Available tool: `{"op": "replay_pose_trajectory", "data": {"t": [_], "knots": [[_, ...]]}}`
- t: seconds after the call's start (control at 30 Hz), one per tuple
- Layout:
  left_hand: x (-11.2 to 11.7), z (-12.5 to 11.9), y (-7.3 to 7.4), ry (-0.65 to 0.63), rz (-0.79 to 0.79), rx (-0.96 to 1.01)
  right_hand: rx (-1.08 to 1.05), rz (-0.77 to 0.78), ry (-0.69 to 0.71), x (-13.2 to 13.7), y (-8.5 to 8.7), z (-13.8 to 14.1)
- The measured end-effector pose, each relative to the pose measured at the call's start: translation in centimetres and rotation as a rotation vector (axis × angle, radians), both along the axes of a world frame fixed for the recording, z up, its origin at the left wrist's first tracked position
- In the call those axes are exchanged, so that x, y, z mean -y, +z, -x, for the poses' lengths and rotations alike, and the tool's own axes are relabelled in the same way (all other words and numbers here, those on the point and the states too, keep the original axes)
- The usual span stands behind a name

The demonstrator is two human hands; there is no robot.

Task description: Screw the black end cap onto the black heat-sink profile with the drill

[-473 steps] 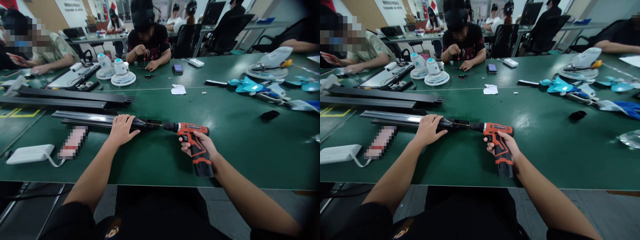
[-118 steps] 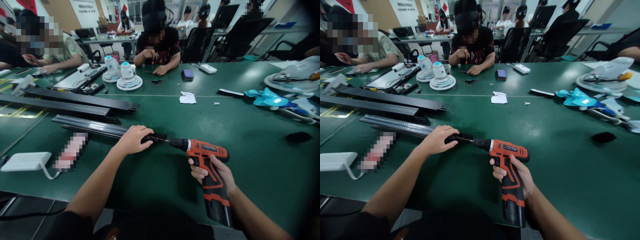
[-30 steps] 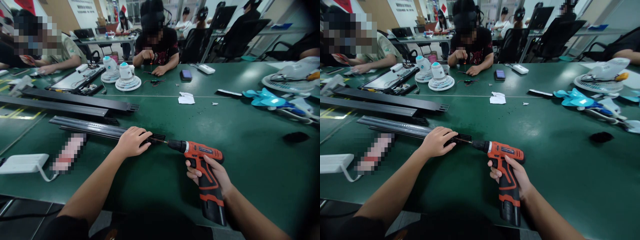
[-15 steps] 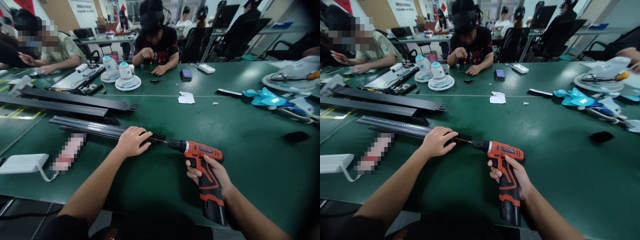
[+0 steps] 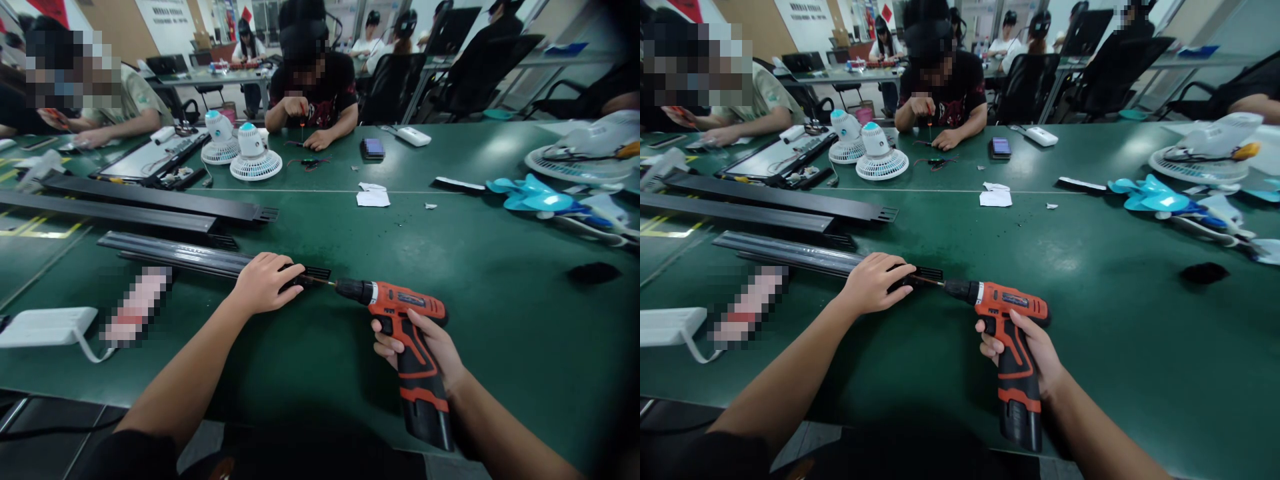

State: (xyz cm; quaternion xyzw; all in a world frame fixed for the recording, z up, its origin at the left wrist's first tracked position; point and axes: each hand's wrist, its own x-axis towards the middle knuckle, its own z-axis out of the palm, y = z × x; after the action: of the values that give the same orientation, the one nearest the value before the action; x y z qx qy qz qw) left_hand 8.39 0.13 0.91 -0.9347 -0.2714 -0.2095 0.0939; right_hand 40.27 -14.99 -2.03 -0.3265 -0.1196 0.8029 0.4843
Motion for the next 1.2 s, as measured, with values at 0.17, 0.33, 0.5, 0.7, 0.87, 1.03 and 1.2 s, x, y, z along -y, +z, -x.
{"op": "replay_pose_trajectory", "data": {"t": [0.17,0.33,0.5,0.7,0.87,1.03,1.2], "knots": [[-0.05,0.04,-0.17,0.0,0.0,0.001,-0.015,0.007,0.034,-0.08,0.23,-0.07],[-0.15,0.02,-0.25,-0.003,-0.009,0.003,-0.032,0.01,-0.005,-0.09,0.15,0.01],[-0.22,-0.04,-0.31,0.005,-0.023,0.004,-0.04,0.005,-0.001,-0.08,0.01,0.0],[-0.31,0.01,-0.56,0.002,-0.038,0.007,-0.046,0.016,0.001,-0.1,-0.47,-0.15],[-0.34,0.05,-0.57,-0.01,-0.038,0.027,-0.032,-0.006,-0.013,-0.18,-0.33,0.02],[-0.27,0.0,-0.53,-0.006,-0.029,0.033,-0.035,-0.005,0.011,-0.14,-0.46,-0.13],[-0.28,-0.02,-0.54,-0.003,-0.014,0.032,-0.047,-0.001,0.006,-0.17,-0.44,-0.22]]}}
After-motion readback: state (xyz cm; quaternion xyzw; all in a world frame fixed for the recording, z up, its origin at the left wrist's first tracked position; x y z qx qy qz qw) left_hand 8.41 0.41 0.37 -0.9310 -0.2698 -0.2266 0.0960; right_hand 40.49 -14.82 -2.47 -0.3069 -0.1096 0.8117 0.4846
